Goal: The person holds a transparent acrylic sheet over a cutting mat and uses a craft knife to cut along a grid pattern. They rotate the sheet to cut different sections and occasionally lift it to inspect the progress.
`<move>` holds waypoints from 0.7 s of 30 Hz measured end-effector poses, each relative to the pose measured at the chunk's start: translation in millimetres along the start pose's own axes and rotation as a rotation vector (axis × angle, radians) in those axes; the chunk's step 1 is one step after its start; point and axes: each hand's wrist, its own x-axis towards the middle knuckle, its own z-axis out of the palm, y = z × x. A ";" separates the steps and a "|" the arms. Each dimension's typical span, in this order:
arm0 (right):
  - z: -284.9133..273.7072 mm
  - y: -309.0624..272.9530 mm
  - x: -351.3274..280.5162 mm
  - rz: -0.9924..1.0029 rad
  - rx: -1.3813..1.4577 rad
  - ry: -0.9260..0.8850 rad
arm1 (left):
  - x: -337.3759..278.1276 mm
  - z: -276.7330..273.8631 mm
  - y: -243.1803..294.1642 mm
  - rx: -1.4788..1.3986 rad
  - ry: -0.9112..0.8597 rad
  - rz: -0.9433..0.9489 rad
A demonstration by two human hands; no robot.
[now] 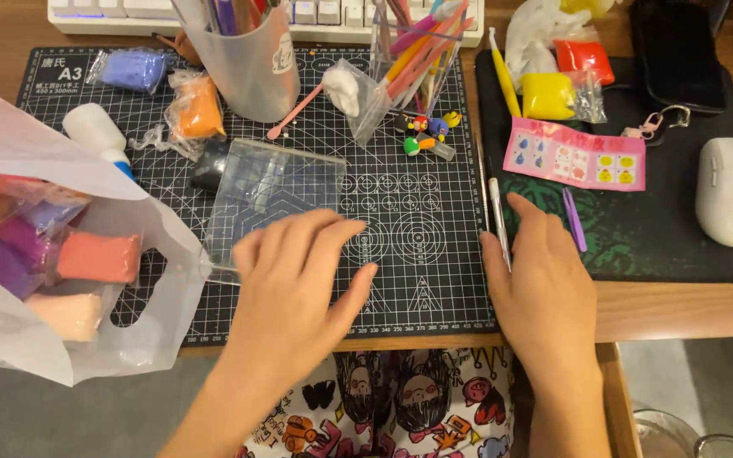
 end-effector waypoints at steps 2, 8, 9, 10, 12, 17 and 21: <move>-9.9 -5.1 7.1 -0.011 -0.032 -0.089 | 12.1 4.0 -12.9 0.021 -0.099 0.047; -25.5 -1.7 12.6 0.058 0.214 -0.198 | 48.5 -6.9 -40.6 0.046 -0.331 0.241; -25.3 0.3 8.0 0.086 0.415 -0.076 | 54.2 -10.4 -43.2 0.026 -0.370 0.275; -17.2 2.2 0.7 0.086 0.417 -0.084 | 58.0 -9.9 -44.4 0.025 -0.375 0.269; -1.0 6.0 -13.9 0.088 1.100 0.140 | 65.6 -8.4 -47.5 0.098 -0.367 0.323; -0.1 -17.4 -13.1 0.196 1.088 0.017 | 63.4 -4.2 -58.1 0.038 -0.305 0.349; 3.5 0.6 -19.3 0.251 1.167 -0.054 | 59.1 -2.1 -62.1 0.040 -0.307 0.302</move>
